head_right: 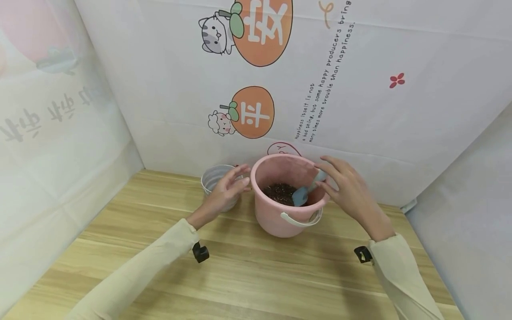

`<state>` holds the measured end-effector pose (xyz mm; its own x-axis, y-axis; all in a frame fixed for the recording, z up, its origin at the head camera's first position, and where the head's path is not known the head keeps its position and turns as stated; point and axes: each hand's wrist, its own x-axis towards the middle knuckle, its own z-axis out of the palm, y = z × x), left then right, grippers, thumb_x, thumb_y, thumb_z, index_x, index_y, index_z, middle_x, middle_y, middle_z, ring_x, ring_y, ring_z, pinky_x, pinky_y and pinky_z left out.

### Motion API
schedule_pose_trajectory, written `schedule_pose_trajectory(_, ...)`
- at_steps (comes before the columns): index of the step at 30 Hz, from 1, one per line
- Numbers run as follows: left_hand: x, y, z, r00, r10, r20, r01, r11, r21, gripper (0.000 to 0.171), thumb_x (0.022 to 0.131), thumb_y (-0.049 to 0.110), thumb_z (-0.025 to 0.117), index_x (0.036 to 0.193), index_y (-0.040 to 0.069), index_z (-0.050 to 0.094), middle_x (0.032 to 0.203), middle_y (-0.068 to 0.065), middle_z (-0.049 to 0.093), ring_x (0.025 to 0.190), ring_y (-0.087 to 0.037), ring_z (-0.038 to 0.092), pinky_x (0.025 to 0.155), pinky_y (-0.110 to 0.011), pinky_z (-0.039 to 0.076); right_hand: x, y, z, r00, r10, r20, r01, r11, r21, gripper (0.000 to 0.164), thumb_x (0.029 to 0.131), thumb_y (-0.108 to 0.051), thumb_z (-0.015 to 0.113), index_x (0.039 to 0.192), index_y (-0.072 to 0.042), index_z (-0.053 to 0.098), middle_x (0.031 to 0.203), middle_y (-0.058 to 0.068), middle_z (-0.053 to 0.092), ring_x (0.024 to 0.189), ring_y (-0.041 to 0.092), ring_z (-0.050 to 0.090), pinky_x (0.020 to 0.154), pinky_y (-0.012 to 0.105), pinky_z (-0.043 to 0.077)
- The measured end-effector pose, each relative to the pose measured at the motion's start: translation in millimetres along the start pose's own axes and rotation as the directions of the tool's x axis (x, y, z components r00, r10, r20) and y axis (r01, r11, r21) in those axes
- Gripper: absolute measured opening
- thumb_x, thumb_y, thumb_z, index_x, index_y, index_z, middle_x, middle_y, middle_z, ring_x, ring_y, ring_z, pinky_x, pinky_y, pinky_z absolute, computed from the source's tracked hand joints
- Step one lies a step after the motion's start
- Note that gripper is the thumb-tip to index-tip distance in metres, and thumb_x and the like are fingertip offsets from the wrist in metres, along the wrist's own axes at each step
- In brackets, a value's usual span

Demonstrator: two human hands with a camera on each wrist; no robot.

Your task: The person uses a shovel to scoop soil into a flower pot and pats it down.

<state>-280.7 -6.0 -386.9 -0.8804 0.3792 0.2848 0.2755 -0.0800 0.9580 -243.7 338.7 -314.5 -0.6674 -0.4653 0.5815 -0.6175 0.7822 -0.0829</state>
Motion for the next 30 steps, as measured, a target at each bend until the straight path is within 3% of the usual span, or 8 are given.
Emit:
schedule_pose_trajectory(6, 2.6, -2.5, 2.6, 1.0, -0.013, 0.005, 0.013, 1.0, -0.026, 0.065, 0.106, 0.022, 0.061, 0.161, 0.003, 0.033, 0.164, -0.015, 0.039, 0.136, -0.033, 0.058, 0.118, -0.039, 0.045, 2.7, 2.0, 0.1, 0.994, 0.038, 0.101, -0.035, 0.999, -0.029, 0.057, 0.087, -0.005, 0.083, 0.14, -0.006, 0.062, 0.147, 0.023, 0.054, 0.134, 0.048, 0.049, 0.099, 0.071, 0.047)
schedule_pose_trajectory(12, 3.8, -3.1, 4.0, 0.999, -0.023, -0.024, 0.022, 1.0, -0.022, 0.066, 0.105, 0.024, 0.064, 0.161, 0.005, 0.036, 0.163, -0.013, 0.042, 0.128, -0.032, 0.064, 0.118, -0.041, 0.045, 5.4, 4.6, 0.6, 0.987, 0.057, 0.151, -0.053, 0.998, -0.029, 0.056, 0.09, -0.005, 0.08, 0.142, -0.003, 0.06, 0.148, 0.026, 0.052, 0.135, 0.049, 0.047, 0.102, 0.073, 0.044)
schedule_pose_trajectory(18, 5.8, -0.5, 5.6, 0.999, -0.015, -0.037, 0.013, 0.999, -0.051, 0.064, 0.105, 0.022, 0.063, 0.16, 0.002, 0.037, 0.161, -0.016, 0.043, 0.136, -0.033, 0.058, 0.116, -0.04, 0.047, 9.2, 5.3, 1.2, 0.975, 0.093, 0.2, -0.089, 0.996, -0.026, 0.05, 0.093, -0.002, 0.076, 0.141, 0.002, 0.06, 0.147, 0.03, 0.051, 0.136, 0.052, 0.046, 0.106, 0.073, 0.041)
schedule_pose_trajectory(26, 7.6, 0.1, 6.6, 0.998, -0.027, -0.056, 0.023, 0.998, -0.061, 0.058, 0.106, 0.018, 0.061, 0.157, 0.001, 0.041, 0.159, -0.015, 0.047, 0.116, -0.029, 0.07, 0.11, -0.034, 0.053, 11.3, 8.6, 5.2, 0.982, 0.065, 0.178, -0.063, 0.998, -0.015, 0.029, 0.09, 0.009, 0.073, 0.119, 0.006, 0.071, 0.12, 0.026, 0.065, 0.117, 0.047, 0.056, 0.1, 0.065, 0.047)
schedule_pose_trajectory(30, 8.4, -0.1, 7.4, 0.997, -0.034, -0.065, 0.029, 0.997, -0.075, 0.055, 0.105, 0.016, 0.062, 0.156, 0.001, 0.044, 0.159, -0.014, 0.047, 0.12, -0.03, 0.069, 0.11, -0.034, 0.052, 12.5, 10.0, 4.8, 0.979, 0.058, 0.195, -0.056, 0.998, -0.015, 0.026, 0.091, 0.008, 0.073, 0.116, 0.007, 0.072, 0.115, 0.024, 0.066, 0.113, 0.045, 0.058, 0.099, 0.062, 0.049)
